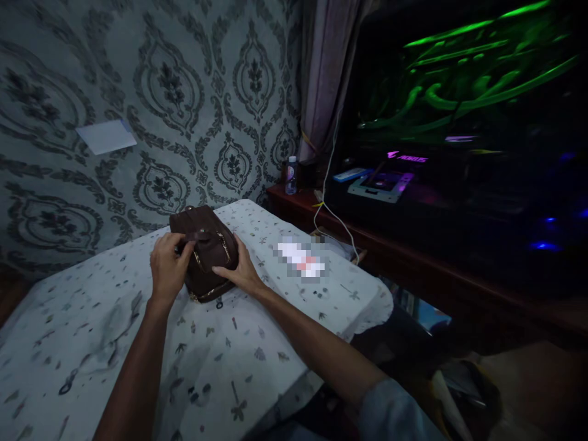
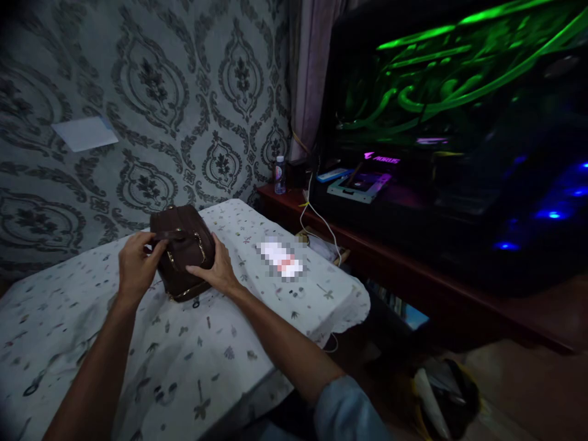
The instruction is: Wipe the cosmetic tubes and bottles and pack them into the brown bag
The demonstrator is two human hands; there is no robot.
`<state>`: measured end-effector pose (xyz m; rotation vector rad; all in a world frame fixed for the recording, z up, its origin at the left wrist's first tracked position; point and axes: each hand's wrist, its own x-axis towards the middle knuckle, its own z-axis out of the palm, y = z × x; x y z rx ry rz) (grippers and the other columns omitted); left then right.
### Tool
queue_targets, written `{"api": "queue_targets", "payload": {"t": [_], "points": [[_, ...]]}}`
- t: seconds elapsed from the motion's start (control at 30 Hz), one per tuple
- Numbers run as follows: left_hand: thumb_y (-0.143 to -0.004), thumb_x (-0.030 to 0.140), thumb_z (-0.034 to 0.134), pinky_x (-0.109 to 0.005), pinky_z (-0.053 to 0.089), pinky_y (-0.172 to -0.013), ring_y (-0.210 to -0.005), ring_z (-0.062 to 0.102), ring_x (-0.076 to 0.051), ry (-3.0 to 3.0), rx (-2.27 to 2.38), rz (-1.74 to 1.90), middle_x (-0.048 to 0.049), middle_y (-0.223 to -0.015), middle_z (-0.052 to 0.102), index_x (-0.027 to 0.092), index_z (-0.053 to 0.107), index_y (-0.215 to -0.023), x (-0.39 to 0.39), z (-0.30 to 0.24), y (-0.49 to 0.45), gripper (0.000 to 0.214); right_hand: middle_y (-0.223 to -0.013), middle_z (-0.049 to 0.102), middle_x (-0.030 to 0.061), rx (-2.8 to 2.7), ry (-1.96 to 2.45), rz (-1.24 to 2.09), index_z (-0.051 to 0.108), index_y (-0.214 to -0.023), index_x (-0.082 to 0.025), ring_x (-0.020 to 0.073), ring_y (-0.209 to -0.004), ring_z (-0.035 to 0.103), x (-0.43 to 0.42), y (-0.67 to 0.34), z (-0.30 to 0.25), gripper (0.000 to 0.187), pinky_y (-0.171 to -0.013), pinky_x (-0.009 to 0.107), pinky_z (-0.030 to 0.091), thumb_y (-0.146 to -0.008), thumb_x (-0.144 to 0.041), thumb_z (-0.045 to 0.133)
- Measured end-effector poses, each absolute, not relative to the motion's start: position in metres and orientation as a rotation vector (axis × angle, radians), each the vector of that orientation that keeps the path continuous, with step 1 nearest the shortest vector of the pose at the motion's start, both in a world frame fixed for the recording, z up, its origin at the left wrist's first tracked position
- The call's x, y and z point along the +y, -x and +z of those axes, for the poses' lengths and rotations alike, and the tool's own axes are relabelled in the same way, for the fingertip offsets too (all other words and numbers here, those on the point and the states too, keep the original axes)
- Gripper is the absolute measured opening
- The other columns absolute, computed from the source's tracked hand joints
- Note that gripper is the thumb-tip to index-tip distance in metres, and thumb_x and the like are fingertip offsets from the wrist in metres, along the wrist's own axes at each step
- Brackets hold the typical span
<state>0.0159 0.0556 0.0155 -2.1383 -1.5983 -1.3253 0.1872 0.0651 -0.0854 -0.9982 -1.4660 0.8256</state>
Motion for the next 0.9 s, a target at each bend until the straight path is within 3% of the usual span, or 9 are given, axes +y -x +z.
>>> {"api": "queue_targets", "payload": {"t": [0.9], "points": [[-0.087,0.033,0.054,-0.034,0.043,-0.07,-0.081,0.056,-0.024,2.185,-1.526,-1.381,-0.0046,-0.08,0.061,0.021,0.061,-0.079,0.0579,0.012,-0.0123,0.017,-0.161,0.026,0.0125,-1.454,0.973,0.838,0.019,-0.156,-0.022,0.0279,-0.149,0.025,0.0575,-0.1851,-0.0799,0.112,-0.124,0.046,0.02,-0.067,-0.055,0.079]]}}
